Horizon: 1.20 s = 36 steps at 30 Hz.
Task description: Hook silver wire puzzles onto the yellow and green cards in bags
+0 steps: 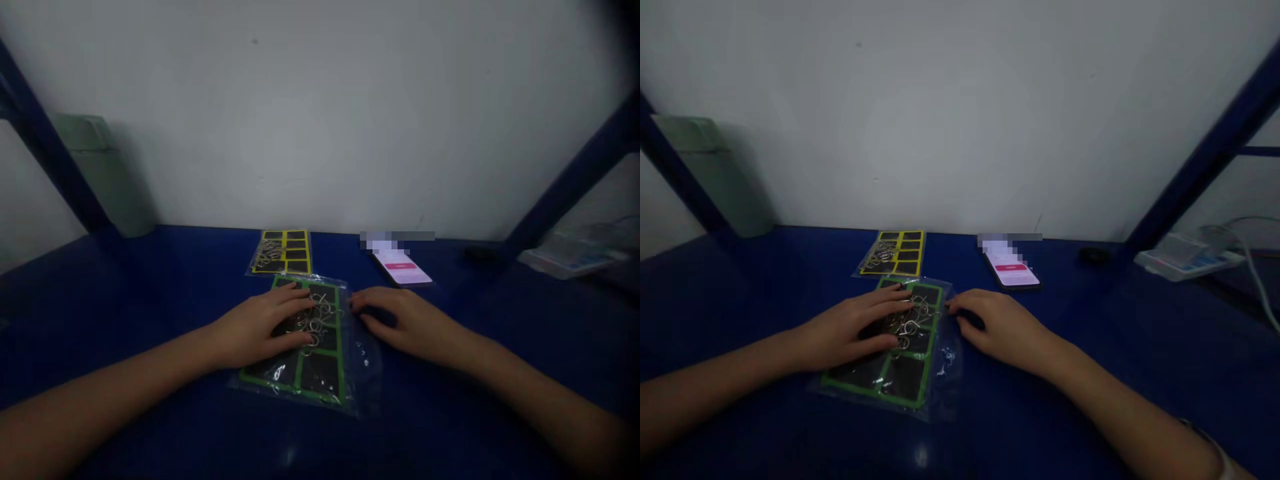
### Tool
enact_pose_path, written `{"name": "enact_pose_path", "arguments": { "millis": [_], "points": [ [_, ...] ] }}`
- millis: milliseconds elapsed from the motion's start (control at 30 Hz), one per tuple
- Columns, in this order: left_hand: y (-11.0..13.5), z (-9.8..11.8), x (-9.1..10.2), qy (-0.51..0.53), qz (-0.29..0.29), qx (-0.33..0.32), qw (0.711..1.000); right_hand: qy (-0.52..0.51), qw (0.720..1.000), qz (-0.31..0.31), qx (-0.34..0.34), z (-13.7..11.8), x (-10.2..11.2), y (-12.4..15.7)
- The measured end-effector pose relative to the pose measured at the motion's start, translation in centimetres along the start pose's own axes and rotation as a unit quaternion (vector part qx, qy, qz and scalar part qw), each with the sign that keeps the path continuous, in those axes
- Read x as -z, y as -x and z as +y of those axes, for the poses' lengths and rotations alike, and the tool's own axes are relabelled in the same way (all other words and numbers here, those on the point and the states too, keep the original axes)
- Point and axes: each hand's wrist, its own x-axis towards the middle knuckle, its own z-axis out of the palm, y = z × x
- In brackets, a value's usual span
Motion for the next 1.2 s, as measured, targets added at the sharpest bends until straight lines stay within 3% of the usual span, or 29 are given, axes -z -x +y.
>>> {"name": "enact_pose_path", "arguments": {
  "millis": [133, 333, 567, 667, 833, 1033, 1200],
  "points": [
    [0.0, 0.0, -0.1, -0.005, 0.006, -0.004, 1.000, -0.013, 0.997, 0.036, -0.072, 0.3, -0.2, -0.4],
    [0.0, 0.0, -0.1, -0.005, -0.001, -0.008, 1.000, -0.081, 0.986, 0.111, -0.099, 0.5, -1.5, -1.1],
    [-0.1, 0.0, 0.1, -0.008, -0.008, -0.013, 1.000, -0.186, 0.977, 0.066, -0.084, 1.0, -1.8, -1.4],
    [-0.2, 0.0, 0.2, -0.009, -0.015, -0.032, 0.999, -0.302, 0.946, 0.077, -0.092, 1.3, -1.5, -1.6],
    [-0.2, 0.0, 0.3, -0.003, -0.012, -0.050, 0.999, -0.472, 0.869, 0.067, -0.131, 1.0, -1.0, -1.5],
    [-0.1, -0.1, 0.1, -0.006, -0.006, -0.053, 0.999, -0.544, 0.811, 0.072, -0.202, 0.2, -0.8, -1.3],
    [-0.1, 0.1, 0.1, -0.003, 0.000, -0.050, 0.999, -0.555, 0.784, 0.076, -0.266, -0.3, -1.1, -1.0]
  ]
}}
